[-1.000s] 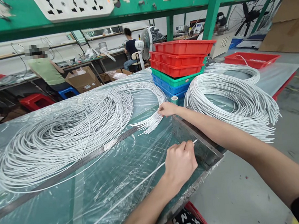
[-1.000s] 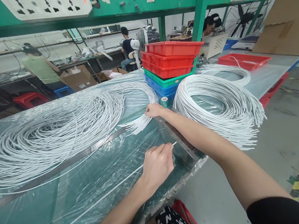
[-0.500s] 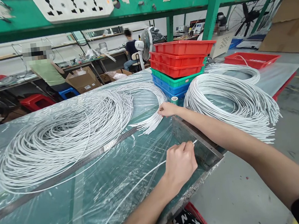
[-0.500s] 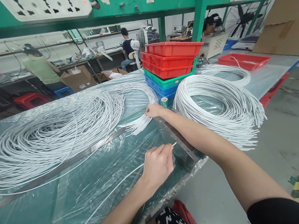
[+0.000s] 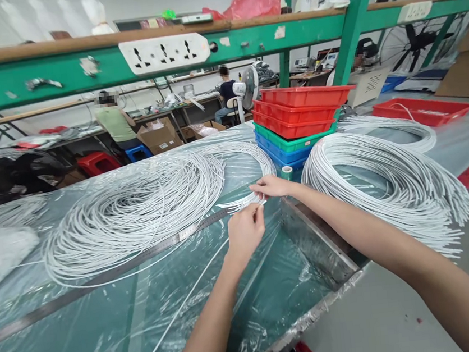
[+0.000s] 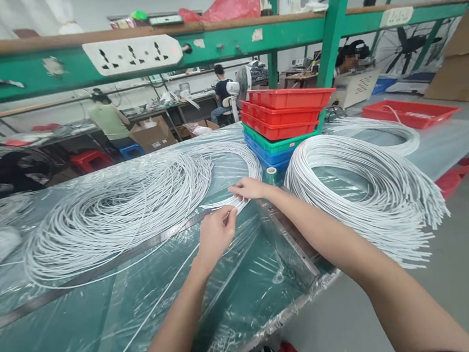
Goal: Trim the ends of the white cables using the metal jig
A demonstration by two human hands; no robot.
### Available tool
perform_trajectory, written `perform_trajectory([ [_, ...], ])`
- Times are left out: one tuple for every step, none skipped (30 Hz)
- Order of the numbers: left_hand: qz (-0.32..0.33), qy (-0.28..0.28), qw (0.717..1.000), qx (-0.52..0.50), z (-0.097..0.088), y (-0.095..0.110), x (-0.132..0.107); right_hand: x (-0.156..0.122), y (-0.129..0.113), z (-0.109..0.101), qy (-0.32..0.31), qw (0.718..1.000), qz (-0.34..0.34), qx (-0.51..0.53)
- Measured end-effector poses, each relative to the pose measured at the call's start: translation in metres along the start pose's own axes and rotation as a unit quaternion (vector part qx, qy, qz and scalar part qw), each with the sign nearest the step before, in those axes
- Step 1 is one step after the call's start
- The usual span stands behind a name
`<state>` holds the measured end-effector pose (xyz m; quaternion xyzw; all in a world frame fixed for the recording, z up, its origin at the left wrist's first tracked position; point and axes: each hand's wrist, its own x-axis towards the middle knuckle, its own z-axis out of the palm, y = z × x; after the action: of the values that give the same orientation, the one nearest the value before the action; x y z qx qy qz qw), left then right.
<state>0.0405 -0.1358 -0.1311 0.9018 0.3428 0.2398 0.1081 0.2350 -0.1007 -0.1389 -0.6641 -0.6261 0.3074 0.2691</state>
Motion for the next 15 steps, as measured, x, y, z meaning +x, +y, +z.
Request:
perform_trajectory([
  [-0.018,0.002,1.000,0.013,0.000,-0.005,0.008,-0.001,-0.003,0.002,-0.023,0.999,-0.012,0.022],
  [-0.029,-0.003,0.999,0.024,0.001,-0.008,0.015,-0.002,-0.005,0.003,-0.041,0.998,-0.019,0.037],
  [-0.034,-0.011,0.999,0.032,0.002,-0.011,0.021,-0.003,-0.007,0.004,-0.051,0.997,-0.018,0.050],
  [-0.036,-0.019,0.999,0.037,0.002,-0.013,0.027,-0.005,-0.009,0.005,-0.053,0.996,-0.013,0.070],
  [-0.037,-0.025,0.998,0.038,0.002,-0.014,0.031,-0.006,-0.010,0.005,-0.052,0.994,-0.006,0.098],
  [-0.038,-0.030,0.998,0.038,0.002,-0.015,0.034,-0.007,-0.011,0.005,-0.050,0.990,-0.003,0.131],
  [-0.040,-0.033,0.998,0.037,0.002,-0.015,0.036,-0.009,-0.012,0.006,-0.052,0.986,-0.005,0.160],
  [-0.041,-0.037,0.998,0.035,0.002,-0.015,0.038,-0.010,-0.013,0.006,-0.060,0.982,-0.013,0.178],
  [-0.041,-0.042,0.998,0.032,0.001,-0.016,0.038,-0.011,-0.014,0.006,-0.075,0.980,-0.025,0.184],
  [-0.041,-0.048,0.998,0.028,0.001,-0.017,0.037,-0.013,-0.014,0.006,-0.093,0.978,-0.037,0.182],
  [-0.042,-0.056,0.997,0.025,0.000,-0.018,0.034,-0.015,-0.013,0.006,-0.111,0.977,-0.044,0.178],
  [-0.045,-0.064,0.997,0.021,-0.001,-0.022,0.030,-0.016,-0.011,0.005,-0.124,0.975,-0.047,0.179],
  [-0.051,-0.073,0.996,0.018,-0.003,-0.028,0.024,-0.017,-0.008,0.004,-0.128,0.973,-0.047,0.187],
  [-0.063,-0.082,0.995,0.016,-0.006,-0.036,0.015,-0.018,-0.004,0.002,-0.120,0.971,-0.043,0.201],
  [-0.080,-0.088,0.993,0.017,-0.011,-0.048,0.004,-0.018,0.002,0.000,-0.101,0.971,-0.038,0.216],
])
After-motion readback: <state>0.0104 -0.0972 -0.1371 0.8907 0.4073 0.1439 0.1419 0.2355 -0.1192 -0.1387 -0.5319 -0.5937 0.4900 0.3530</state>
